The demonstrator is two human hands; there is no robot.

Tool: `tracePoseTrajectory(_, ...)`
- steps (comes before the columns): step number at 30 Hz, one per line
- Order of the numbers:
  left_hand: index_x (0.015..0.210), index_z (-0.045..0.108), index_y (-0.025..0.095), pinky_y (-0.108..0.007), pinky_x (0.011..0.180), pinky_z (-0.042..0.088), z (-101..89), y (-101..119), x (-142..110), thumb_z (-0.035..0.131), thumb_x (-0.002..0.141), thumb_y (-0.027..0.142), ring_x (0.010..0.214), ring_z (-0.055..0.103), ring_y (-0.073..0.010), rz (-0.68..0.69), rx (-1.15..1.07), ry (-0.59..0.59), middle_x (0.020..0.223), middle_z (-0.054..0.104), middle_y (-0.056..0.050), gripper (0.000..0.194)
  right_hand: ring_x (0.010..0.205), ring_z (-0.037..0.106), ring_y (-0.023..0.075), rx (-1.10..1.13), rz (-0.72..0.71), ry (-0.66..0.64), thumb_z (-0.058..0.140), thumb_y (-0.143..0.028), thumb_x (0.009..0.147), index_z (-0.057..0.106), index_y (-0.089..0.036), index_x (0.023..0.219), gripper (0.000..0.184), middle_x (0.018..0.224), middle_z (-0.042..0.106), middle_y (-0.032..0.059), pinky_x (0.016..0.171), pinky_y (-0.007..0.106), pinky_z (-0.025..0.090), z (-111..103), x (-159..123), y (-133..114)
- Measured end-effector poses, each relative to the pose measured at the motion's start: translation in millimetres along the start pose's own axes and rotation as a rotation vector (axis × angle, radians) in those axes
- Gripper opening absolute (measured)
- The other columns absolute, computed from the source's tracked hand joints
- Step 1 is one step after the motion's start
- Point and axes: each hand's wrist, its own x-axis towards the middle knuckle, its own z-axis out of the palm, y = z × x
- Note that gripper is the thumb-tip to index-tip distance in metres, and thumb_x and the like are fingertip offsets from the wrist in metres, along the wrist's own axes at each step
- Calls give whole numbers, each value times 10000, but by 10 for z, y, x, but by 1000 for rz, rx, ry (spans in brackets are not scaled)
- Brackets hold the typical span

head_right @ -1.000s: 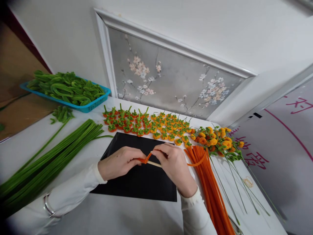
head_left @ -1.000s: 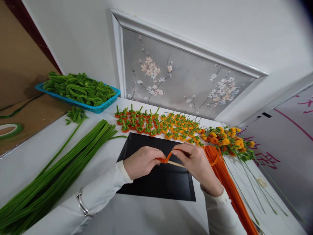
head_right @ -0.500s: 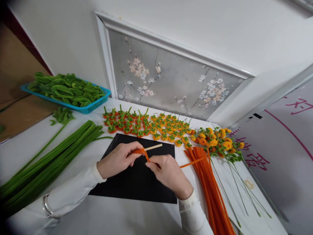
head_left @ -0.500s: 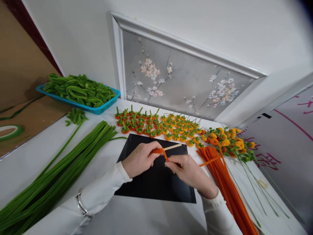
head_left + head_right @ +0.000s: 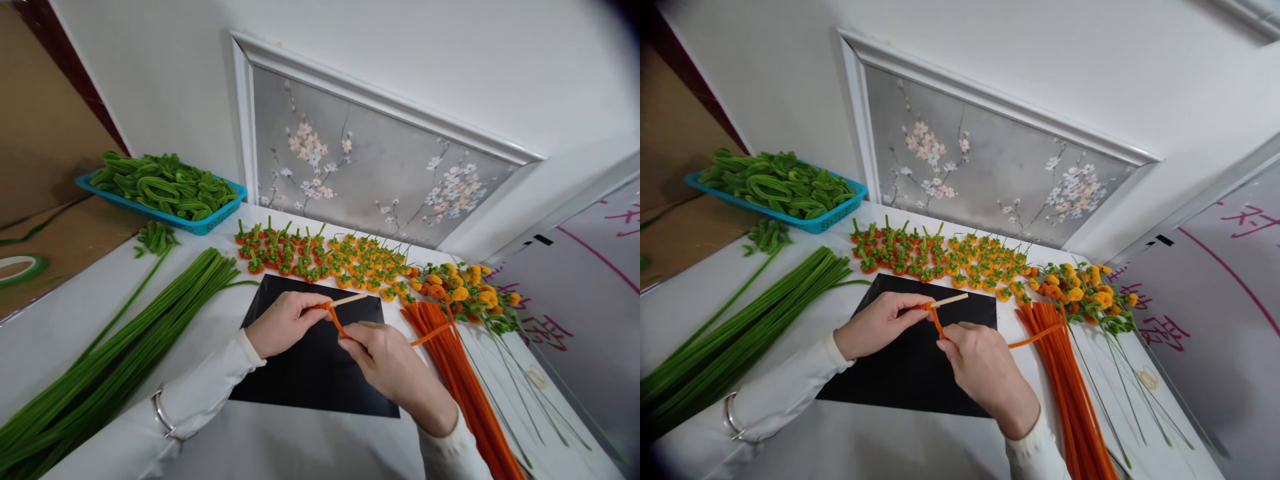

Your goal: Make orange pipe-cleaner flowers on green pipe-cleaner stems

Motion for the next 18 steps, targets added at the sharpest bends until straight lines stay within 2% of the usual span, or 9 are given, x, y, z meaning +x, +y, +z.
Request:
tracePoseTrajectory(3, 918, 711, 188, -203, 676, 432, 32, -23, -21, 497, 873, 218, 738, 656, -150, 25, 145, 55, 827, 729, -4, 221, 649, 581, 147, -148, -27, 2, 436, -182, 934, 590, -193, 786, 214, 747, 617, 16, 542, 252, 308, -22, -26, -99)
tracePoseTrajectory(6, 952, 710, 220, -207, 650, 423, 54, -13, -48, 488, 879, 195, 711, 663, -151, 60, 260, 55, 792, 729, -2, 236, 663, 589, 152, -218, -52, 65, 486, -177, 918, 626, -206, 848, 160, 781, 625, 11, 538, 259, 330, -59, -33, -152)
tracePoseTrajectory(14, 995, 696, 273, -246, 739, 444, 103, -2, -82, 513, 880, 221, 874, 682, -191, 95, 428, 29, 926, 743, 1, 221, 758, 610, 136, -60, -117, 306, 482, -217, 935, 686, -236, 946, 205, 884, 652, 36, 664, 219, 449, -99, 18, -33)
tracePoseTrajectory(18, 1015, 682, 271, -250, 730, 441, 131, 5, -92, 519, 879, 208, 844, 684, -181, 106, 459, -9, 912, 741, 6, 222, 775, 627, 136, 18, -95, 366, 502, -250, 928, 688, -245, 943, 187, 903, 662, 26, 739, 223, 467, -70, 69, 55)
